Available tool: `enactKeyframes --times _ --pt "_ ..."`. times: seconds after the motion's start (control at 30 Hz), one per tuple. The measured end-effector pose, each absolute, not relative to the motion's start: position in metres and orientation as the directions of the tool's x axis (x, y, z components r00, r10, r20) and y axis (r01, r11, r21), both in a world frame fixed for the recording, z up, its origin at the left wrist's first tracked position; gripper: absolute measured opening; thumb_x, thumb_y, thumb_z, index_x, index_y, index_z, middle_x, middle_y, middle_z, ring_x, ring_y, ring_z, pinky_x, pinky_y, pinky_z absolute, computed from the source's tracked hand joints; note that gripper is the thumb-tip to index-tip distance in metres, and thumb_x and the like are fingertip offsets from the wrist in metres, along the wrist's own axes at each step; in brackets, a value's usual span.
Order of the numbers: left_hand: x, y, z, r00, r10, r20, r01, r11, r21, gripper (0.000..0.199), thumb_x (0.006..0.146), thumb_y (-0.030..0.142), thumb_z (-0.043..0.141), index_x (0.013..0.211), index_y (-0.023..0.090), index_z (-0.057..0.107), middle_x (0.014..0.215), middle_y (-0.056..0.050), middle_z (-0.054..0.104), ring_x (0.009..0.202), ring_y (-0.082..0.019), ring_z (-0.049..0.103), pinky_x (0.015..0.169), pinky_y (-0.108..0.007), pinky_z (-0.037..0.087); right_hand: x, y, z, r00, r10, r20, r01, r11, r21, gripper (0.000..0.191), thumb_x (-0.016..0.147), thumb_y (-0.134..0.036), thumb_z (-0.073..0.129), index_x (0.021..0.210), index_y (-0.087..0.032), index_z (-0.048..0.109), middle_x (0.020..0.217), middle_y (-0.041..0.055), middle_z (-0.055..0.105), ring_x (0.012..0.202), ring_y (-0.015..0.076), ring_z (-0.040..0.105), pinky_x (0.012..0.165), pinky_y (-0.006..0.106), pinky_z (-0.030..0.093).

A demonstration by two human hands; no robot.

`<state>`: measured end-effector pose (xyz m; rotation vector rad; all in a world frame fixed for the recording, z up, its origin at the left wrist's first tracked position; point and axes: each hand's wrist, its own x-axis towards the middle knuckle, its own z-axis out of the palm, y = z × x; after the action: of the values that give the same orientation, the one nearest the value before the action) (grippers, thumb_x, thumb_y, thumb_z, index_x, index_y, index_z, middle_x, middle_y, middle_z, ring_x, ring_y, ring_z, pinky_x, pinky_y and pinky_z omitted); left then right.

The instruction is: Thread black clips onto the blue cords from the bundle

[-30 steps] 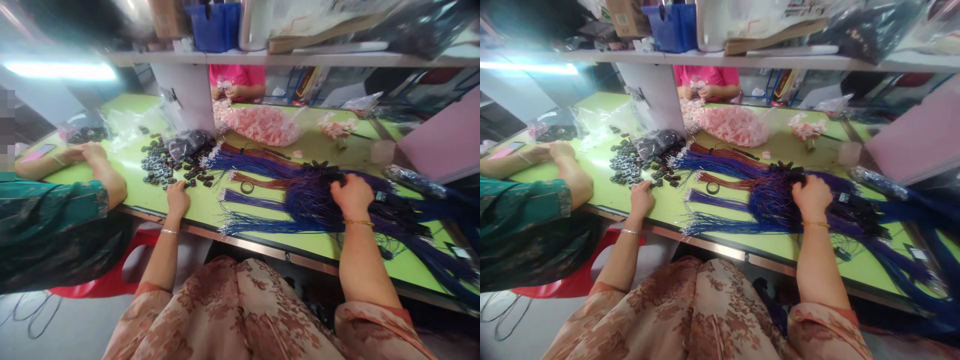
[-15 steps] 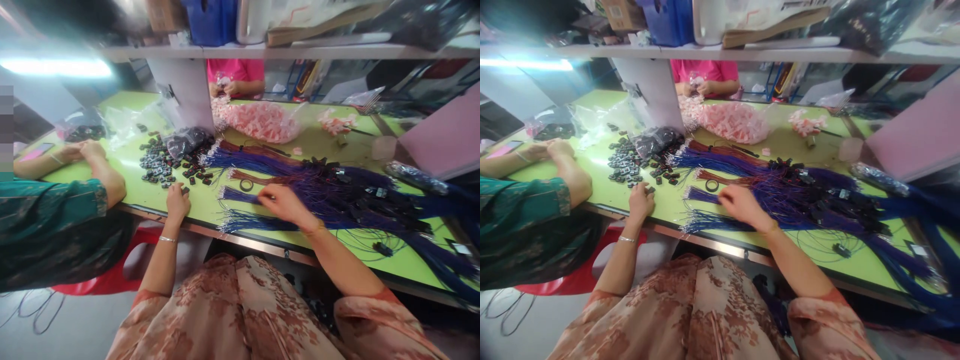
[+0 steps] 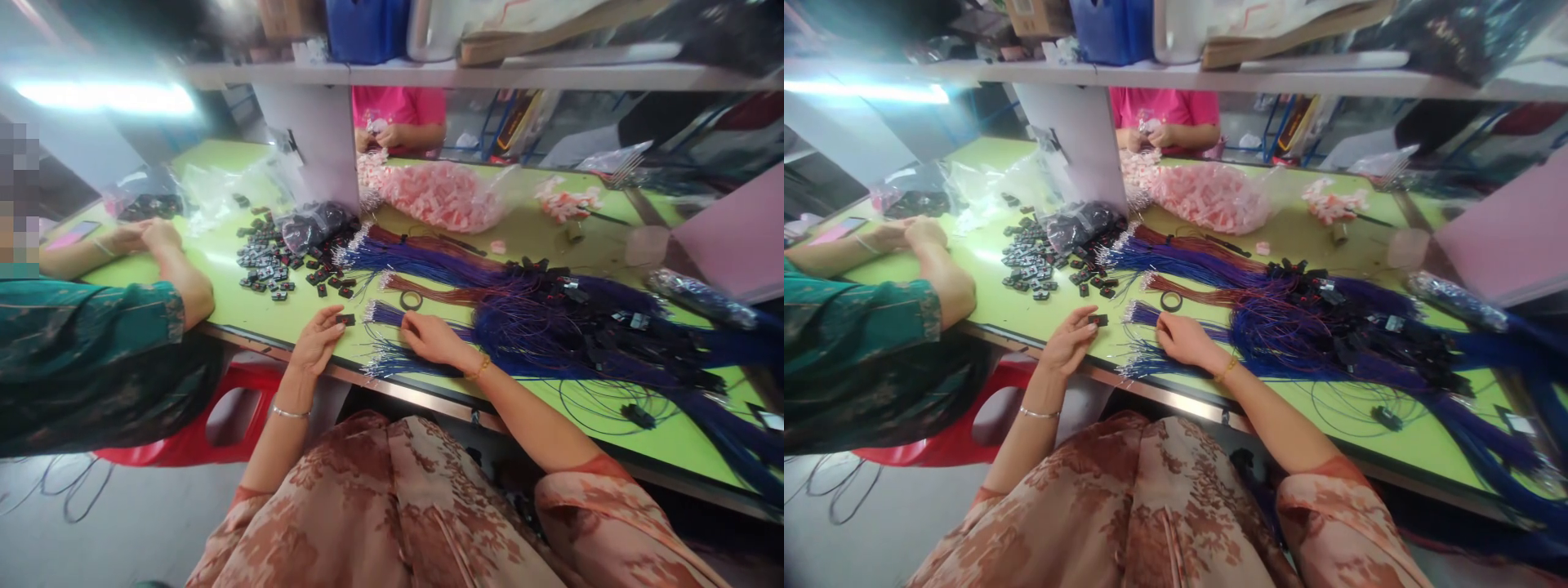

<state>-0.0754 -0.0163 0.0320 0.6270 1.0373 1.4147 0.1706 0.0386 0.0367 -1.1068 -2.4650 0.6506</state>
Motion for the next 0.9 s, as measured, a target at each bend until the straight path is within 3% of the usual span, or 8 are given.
enactKeyframes --times 0.17,0.3,0.5,0.9 --pt "-0.065 -0.02 0.036 -0.069 0.967 -0.246 -0.592 0.159 0.79 0.026 0.062 0.006 0.071 0.086 0.016 0.07 0.079 -0.003 0.066 0.071 -0.01 0.06 0.064 -0.02 0.049 0.16 0.035 0.04 -0.604 0.779 0.169 0.382 0.469 -0.797 0.007 0.081 -0.022 0.049 0.081 -0.018 0.055 0.066 -0.0028 0.055 0.057 0.0093 0.045 0.054 0.021 0.032" --pt "-0.052 -0.023 0.038 0.02 0.957 -0.29 -0.638 0.235 0.733 0.027 0.069 0.011 0.067 0.096 0.017 0.069 0.079 -0.003 0.065 0.073 -0.012 0.061 0.066 -0.024 0.051 0.153 0.03 0.045 -0.594 0.791 0.149 0.287 0.381 -0.879 0.008 0.079 -0.024 0.052 0.08 -0.017 0.056 0.063 -0.0041 0.052 0.054 0.0083 0.042 0.051 0.02 0.033" --pt "-0.03 -0.024 0.028 0.074 0.953 -0.293 -0.653 0.269 0.709 0.022 0.071 0.012 0.07 0.092 0.016 0.067 0.076 -0.001 0.063 0.065 -0.007 0.057 0.06 -0.018 0.048 0.153 0.019 0.047 -0.539 0.818 0.201 0.301 0.41 -0.861 0.007 0.077 -0.023 0.055 0.076 -0.017 0.057 0.062 -0.0032 0.054 0.055 0.0085 0.043 0.053 0.02 0.034" --pt "-0.021 -0.021 0.018 0.165 0.943 -0.288 -0.655 0.323 0.683 0.024 0.075 0.013 0.068 0.099 0.012 0.066 0.082 -0.005 0.064 0.07 -0.01 0.059 0.064 -0.021 0.048 0.154 0.013 0.044 -0.525 0.754 0.396 0.34 0.611 -0.715 0.002 0.075 -0.015 0.055 0.074 -0.017 0.055 0.069 -0.0009 0.056 0.06 0.0096 0.046 0.059 0.022 0.035"
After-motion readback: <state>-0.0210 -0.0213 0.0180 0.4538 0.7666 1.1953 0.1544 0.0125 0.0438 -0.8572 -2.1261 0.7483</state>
